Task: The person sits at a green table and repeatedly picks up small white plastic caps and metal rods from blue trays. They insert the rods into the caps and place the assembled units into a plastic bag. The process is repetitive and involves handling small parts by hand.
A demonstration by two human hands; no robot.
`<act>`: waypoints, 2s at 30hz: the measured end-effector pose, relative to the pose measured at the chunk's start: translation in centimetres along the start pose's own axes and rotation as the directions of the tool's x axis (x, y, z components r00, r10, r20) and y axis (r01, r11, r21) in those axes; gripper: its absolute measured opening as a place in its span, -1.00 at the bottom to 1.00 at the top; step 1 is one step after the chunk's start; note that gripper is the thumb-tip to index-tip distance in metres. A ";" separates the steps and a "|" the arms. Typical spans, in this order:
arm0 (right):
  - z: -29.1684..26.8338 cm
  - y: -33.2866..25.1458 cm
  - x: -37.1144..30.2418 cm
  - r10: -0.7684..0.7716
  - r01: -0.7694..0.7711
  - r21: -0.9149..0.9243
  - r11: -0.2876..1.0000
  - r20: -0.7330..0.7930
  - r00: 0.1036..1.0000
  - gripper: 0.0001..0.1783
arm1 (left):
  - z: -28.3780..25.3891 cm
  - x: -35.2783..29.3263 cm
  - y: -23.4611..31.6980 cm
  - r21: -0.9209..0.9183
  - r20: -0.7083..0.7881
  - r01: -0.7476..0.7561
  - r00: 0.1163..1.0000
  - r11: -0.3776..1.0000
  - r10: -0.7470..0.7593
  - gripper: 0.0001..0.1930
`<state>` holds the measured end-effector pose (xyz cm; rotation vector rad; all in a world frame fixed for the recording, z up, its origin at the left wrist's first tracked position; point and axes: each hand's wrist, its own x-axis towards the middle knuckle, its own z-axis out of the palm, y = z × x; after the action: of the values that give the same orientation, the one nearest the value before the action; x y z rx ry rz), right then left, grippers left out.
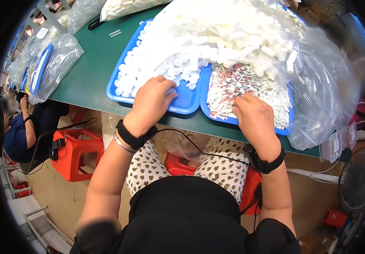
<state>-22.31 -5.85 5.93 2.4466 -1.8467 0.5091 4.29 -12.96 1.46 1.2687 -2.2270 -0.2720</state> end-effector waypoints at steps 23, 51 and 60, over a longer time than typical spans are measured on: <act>-1.3 -5.0 -4.2 0.095 -0.128 0.646 0.752 0.086 0.992 -0.83 | 0.3 -7.7 6.6 -0.730 0.614 0.491 0.776 -0.475 -0.143 -0.63; -0.4 -6.8 -4.4 -0.250 0.264 0.279 0.923 -0.083 0.965 -0.81 | 2.2 -10.2 6.5 -0.692 0.639 0.394 0.724 -0.604 -0.259 -0.64; 0.4 -6.9 -4.5 -0.206 0.235 0.314 0.920 -0.121 0.971 -0.85 | 2.3 -10.4 7.1 -0.663 0.658 0.454 0.733 -0.595 -0.175 -0.64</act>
<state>-16.84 0.29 5.49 2.7407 -1.5296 0.9548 1.96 -0.63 -1.19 0.6751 -0.3513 -2.1816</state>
